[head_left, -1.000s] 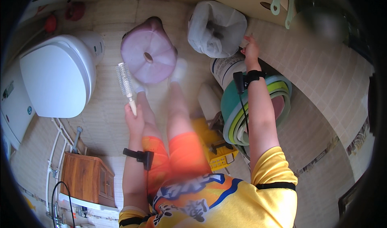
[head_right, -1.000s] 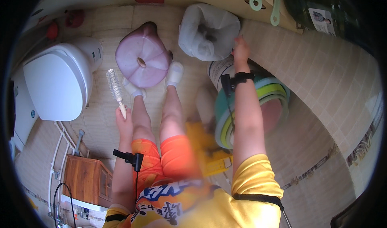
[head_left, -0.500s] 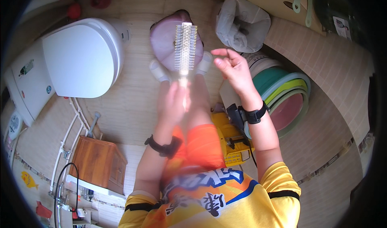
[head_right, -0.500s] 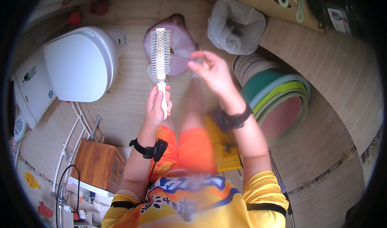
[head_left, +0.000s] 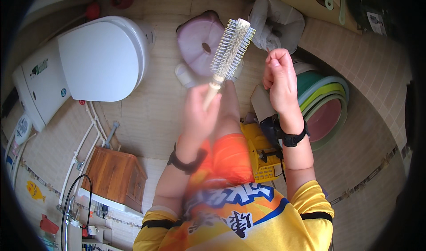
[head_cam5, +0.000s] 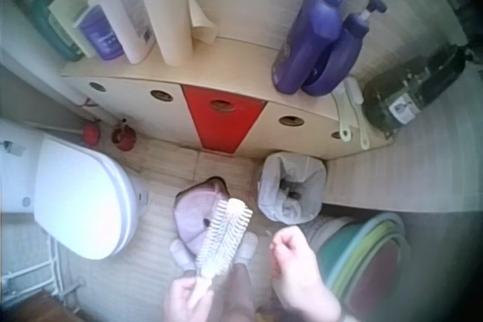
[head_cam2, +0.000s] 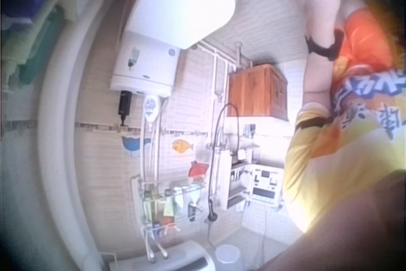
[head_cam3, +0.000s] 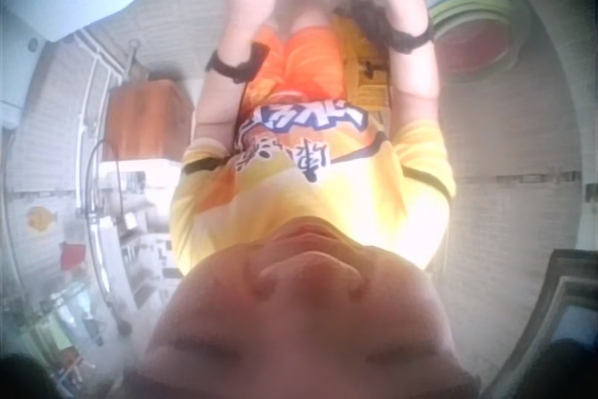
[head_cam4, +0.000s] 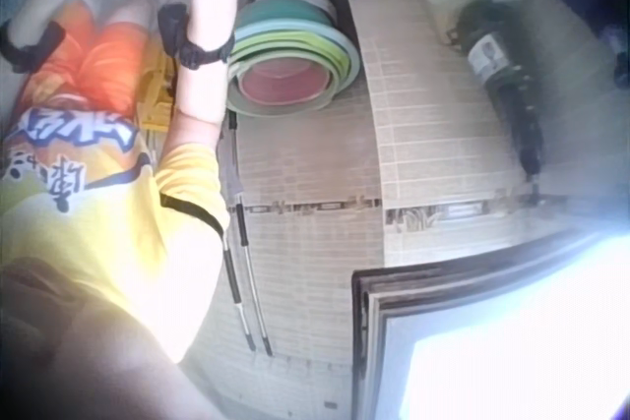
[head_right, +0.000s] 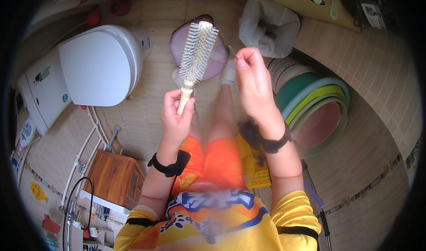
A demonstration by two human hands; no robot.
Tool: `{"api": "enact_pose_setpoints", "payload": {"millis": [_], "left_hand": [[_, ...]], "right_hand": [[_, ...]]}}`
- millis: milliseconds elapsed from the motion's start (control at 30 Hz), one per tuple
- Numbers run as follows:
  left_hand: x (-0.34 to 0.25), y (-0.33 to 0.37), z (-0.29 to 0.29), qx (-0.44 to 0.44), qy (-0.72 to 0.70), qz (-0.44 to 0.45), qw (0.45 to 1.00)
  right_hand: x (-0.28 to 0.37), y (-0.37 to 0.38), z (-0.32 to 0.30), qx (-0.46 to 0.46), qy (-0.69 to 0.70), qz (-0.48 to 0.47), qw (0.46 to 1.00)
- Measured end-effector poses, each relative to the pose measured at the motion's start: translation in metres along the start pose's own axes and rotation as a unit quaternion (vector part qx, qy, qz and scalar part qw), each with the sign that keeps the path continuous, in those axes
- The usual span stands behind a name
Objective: The person cleans two hairbrushes in a bathroom. They rinse a pink brush and a round brush under running water, then use their fingers to pull debris from the bristles and discard it into a trash bin.
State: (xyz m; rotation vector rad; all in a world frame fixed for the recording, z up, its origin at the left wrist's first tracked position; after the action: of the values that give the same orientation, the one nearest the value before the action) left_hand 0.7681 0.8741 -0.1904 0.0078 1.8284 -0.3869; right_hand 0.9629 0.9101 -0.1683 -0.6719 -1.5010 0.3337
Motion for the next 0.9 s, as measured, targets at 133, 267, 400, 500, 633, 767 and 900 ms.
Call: {"api": "enact_pose_setpoints", "payload": {"millis": [133, 267, 400, 500, 633, 767, 900], "left_hand": [[-0.011, 0.002, -0.013, -0.032, 0.061, 0.015, 0.998], [-0.036, 0.008, -0.025, -0.060, 0.161, 0.055, 0.984], [-0.049, 0.012, -0.030, -0.065, 0.210, 0.073, 0.973], [-0.053, 0.014, -0.033, -0.066, 0.220, 0.071, 0.971], [-0.059, 0.016, -0.037, -0.080, 0.220, 0.081, 0.969], [-0.053, 0.016, -0.038, -0.074, 0.173, 0.045, 0.981], [-0.049, 0.014, -0.036, -0.056, 0.146, 0.041, 0.987]], "right_hand": [[0.040, -0.018, 0.017, -0.012, -0.189, -0.107, 0.976], [0.051, -0.024, 0.030, -0.027, -0.240, -0.110, 0.964], [0.053, -0.026, 0.039, -0.043, -0.278, -0.112, 0.953], [0.057, -0.025, 0.043, -0.043, -0.287, -0.122, 0.949], [0.061, -0.024, 0.045, -0.041, -0.279, -0.138, 0.950], [0.065, -0.023, 0.043, -0.056, -0.246, -0.126, 0.959], [0.062, -0.022, 0.046, -0.039, -0.253, -0.133, 0.958]]}}
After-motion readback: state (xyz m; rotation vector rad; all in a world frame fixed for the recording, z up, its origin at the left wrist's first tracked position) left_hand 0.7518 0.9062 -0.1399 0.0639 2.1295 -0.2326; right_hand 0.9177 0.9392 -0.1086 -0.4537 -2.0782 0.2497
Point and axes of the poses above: each hand's wrist, its own y-axis towards the middle knuckle, its own z-axis out of the palm, x = y × z, the point moved 9 cm from there along y, towards the middle knuckle, and after that the axes turned 8 degrees about z, right-handed, at the moved point
